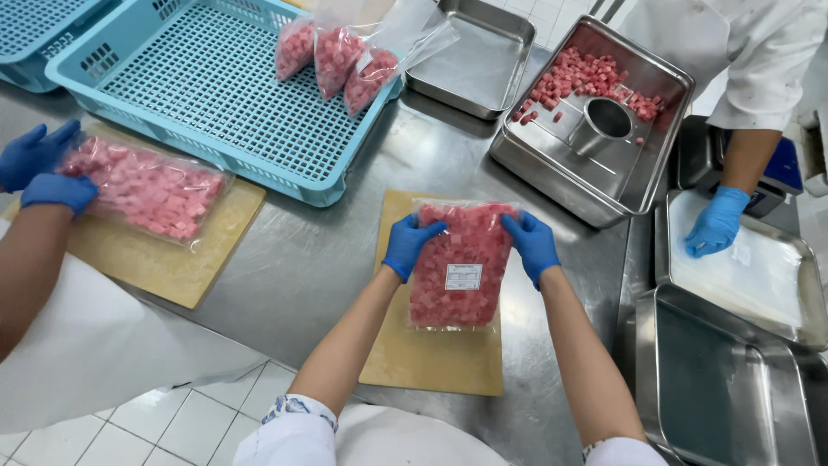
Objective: The person places cubes of meat into plastic bags by hand and flattens them against a board.
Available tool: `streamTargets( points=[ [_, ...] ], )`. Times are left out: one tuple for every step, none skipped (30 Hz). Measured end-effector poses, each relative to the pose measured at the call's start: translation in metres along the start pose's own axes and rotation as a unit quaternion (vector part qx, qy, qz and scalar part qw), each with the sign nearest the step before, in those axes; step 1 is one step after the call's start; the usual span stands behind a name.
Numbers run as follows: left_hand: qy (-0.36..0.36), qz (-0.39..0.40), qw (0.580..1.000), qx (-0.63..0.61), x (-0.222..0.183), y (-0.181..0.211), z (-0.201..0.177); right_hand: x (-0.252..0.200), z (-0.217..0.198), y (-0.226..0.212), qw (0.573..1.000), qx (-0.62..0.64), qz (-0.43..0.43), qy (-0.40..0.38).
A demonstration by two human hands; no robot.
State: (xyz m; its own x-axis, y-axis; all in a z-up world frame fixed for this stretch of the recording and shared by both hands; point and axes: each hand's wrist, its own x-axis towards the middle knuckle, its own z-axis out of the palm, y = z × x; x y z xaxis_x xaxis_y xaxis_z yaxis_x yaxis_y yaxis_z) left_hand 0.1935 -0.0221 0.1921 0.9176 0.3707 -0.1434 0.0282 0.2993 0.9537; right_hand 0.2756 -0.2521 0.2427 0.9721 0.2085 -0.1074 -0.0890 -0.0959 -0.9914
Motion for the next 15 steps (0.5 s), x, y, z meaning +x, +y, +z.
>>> streamTargets(
  points=[
    [0.017,-0.004,1.000,-0.015,0.005,-0.003,-0.005,0.010,0.007,0.006,0.999,0.020,0.031,-0.005],
    [0.033,-0.008,0.999,-0.029,0.011,-0.005,-0.009,0.020,0.015,0.011,0.997,0.042,0.062,-0.008],
    [0.036,-0.008,0.999,-0.030,0.002,0.006,-0.014,0.013,0.019,0.009,0.997,0.041,0.062,-0.011],
    [0.058,-0.003,0.997,-0.047,-0.002,0.021,-0.020,0.010,0.026,0.006,0.991,0.092,0.092,-0.044],
    [0.080,0.001,0.995,-0.064,-0.006,0.035,-0.027,0.007,0.033,0.003,0.980,0.141,0.121,-0.077],
    [0.086,0.005,0.994,-0.066,0.005,0.034,-0.044,0.000,0.030,0.009,0.979,0.139,0.119,-0.084],
    [0.112,0.016,0.990,-0.083,0.016,0.033,-0.061,-0.005,0.027,0.015,0.977,0.139,0.129,-0.092],
    [0.139,0.029,0.985,-0.100,0.027,0.032,-0.079,-0.010,0.023,0.022,0.975,0.139,0.137,-0.103],
    [0.145,0.034,0.984,-0.102,0.032,0.053,-0.101,-0.014,0.021,0.034,0.975,0.137,0.135,-0.110],
    [0.191,0.059,0.969,-0.146,0.039,0.074,-0.121,-0.020,0.017,0.046,0.974,0.138,0.157,-0.090],
    [0.236,0.083,0.950,-0.188,0.046,0.096,-0.141,-0.024,0.014,0.058,0.972,0.138,0.178,-0.069],
    [0.232,0.087,0.951,-0.188,0.061,0.115,-0.168,-0.033,0.020,0.053,0.972,0.141,0.173,-0.069],
    [0.289,0.135,0.913,-0.255,0.075,0.133,-0.195,-0.041,0.026,0.048,0.971,0.124,0.205,-0.010],
    [0.342,0.178,0.866,-0.318,0.088,0.150,-0.222,-0.055,0.031,0.046,0.964,0.107,0.239,0.051],
    [0.336,0.179,0.869,-0.317,0.099,0.176,-0.234,-0.054,0.032,0.049,0.964,0.113,0.236,0.054]
  ],
)
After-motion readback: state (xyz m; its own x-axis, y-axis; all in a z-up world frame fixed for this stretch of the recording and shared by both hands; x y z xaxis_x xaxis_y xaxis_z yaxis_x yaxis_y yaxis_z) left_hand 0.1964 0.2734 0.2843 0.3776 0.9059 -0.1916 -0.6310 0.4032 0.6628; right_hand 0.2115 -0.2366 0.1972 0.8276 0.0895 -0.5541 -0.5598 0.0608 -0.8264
